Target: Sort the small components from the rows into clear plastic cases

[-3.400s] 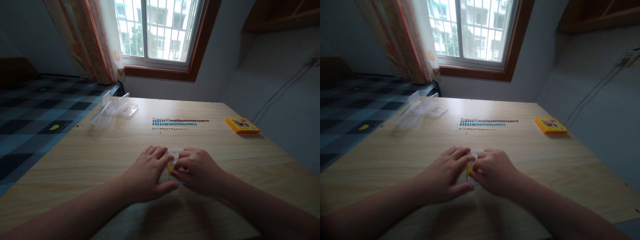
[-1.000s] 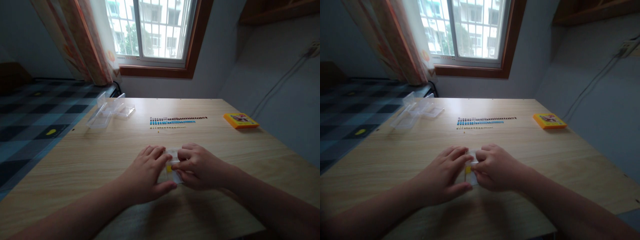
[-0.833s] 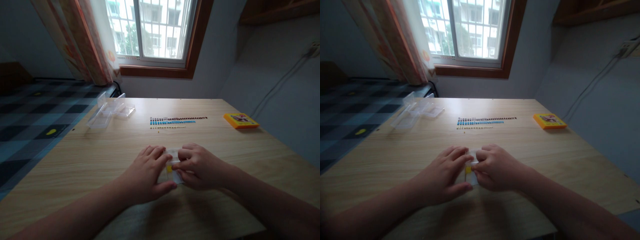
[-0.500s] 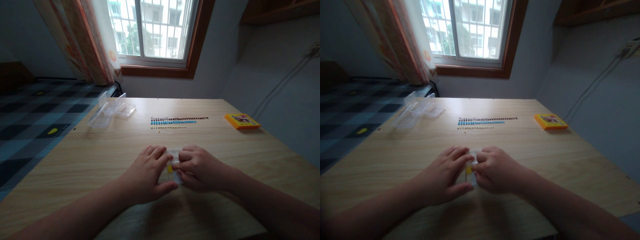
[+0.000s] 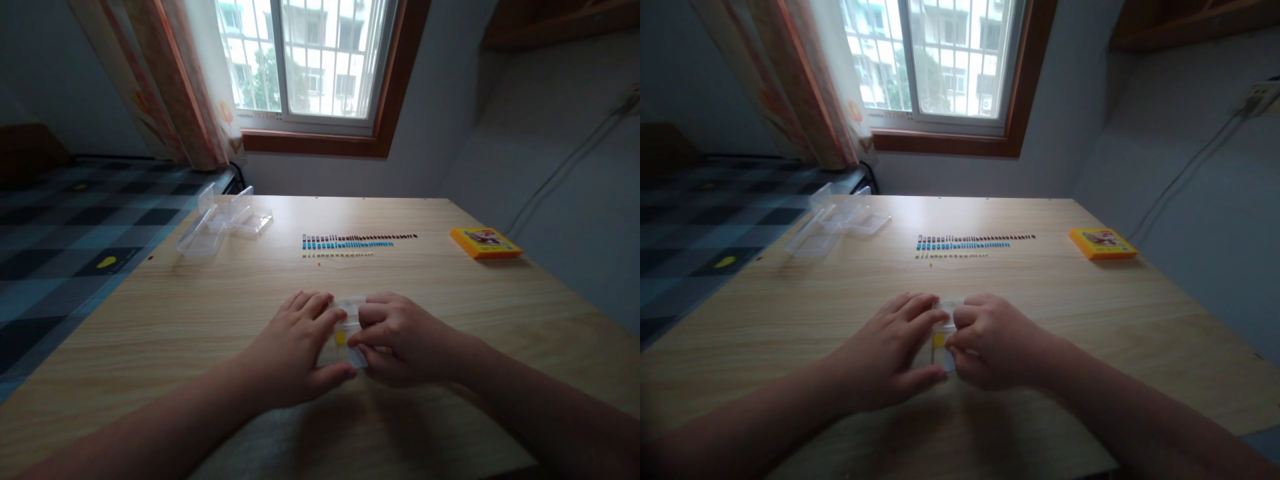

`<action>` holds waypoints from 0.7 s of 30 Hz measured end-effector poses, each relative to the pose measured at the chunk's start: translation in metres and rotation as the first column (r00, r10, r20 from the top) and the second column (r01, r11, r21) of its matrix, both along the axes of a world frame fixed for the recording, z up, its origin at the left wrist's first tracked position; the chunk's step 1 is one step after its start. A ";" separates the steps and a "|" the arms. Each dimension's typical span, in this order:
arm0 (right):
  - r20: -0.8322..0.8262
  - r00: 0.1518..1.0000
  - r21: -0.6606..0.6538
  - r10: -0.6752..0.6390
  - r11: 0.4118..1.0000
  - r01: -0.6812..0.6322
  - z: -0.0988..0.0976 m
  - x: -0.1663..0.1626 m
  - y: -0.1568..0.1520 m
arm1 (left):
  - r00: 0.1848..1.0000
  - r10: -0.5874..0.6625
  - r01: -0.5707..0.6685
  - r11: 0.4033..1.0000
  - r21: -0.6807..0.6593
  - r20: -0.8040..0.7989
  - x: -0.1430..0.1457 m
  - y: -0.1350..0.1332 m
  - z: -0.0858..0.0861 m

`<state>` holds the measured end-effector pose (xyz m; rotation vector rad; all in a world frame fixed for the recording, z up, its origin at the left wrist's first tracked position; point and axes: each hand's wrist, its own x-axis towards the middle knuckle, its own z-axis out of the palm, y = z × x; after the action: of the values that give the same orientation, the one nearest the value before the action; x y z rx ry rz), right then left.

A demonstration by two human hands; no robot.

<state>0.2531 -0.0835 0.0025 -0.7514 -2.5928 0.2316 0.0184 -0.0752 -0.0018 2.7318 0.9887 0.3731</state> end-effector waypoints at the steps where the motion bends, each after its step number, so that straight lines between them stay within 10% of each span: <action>1: 0.000 1.000 -0.003 0.002 1.000 -0.002 -0.001 0.000 0.000 | 1.000 0.002 -0.002 1.000 0.000 0.001 0.000 0.000 0.000; 21: 0.039 0.998 -0.008 -0.038 0.999 0.039 -0.001 0.002 0.001 | 1.000 0.002 -0.002 1.000 0.003 0.024 0.000 0.000 0.000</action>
<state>0.2548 -0.0826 0.0018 -0.8159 -2.6129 0.2185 0.0181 -0.0753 -0.0021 2.7229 0.9863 0.4069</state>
